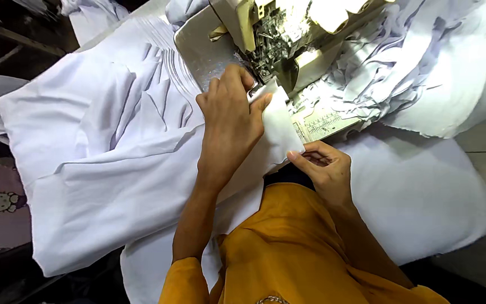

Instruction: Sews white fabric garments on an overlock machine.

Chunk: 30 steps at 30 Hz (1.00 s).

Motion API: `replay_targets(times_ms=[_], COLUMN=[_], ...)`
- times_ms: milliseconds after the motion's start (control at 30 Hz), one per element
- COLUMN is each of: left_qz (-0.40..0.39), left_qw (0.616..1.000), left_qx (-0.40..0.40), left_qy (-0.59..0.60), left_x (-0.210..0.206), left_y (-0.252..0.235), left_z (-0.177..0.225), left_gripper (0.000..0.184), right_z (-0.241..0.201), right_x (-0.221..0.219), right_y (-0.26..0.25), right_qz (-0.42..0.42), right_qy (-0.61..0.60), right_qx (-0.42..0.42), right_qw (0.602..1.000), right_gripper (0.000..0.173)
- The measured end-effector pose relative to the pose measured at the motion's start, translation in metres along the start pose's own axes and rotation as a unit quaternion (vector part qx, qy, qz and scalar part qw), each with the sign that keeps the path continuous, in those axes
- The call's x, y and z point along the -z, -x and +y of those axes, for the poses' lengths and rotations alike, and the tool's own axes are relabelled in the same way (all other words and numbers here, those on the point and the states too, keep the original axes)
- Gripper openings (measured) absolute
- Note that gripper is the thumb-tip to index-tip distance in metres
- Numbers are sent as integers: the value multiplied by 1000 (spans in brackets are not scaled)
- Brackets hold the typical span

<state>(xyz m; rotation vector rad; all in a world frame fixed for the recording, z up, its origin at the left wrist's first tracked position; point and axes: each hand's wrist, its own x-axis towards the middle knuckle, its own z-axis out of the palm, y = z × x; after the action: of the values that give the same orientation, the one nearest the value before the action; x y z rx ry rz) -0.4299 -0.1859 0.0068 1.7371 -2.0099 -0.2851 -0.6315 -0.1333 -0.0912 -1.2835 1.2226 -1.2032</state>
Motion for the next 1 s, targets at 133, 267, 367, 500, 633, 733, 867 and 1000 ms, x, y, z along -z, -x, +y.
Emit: replay_targets(times_ms=[133,267,367,500,633,733,867,1000], left_qz=[-28,8,49,87,101,102,81,86], left_qw=[999,998,991,981,981,983,985,984], left_qx=[-16,-37,-20,-1,11,15,11,8], left_qy=[0,49,119,173,164,149,152,154], left_x=[5,0,-8,-17,-17,-18,-19,-19], left_y=[9,9,1,-7,-8,-9,-8,-9], left_z=[-1,-2,-5,-11,-11,-12,-14,-16], left_gripper=[17,18,12,8,8,11,15,15], right_z=[0,0,0,3,1,0,3,3], right_x=[4,4,2,0,-1,0,3,3], right_y=[5,6,4,4,6,7,7,7], right_qz=[-11,-15,-10,9,24,27,25,22], right_qy=[-1,2,4,2,18,28,28,3], right_qx=[-10,-32,-36,-26,-20,-23,-21,-32], right_qw=[1000,999,999,1000,999,999,999,999], right_gripper=[9,15,15,12,11,13,16,22])
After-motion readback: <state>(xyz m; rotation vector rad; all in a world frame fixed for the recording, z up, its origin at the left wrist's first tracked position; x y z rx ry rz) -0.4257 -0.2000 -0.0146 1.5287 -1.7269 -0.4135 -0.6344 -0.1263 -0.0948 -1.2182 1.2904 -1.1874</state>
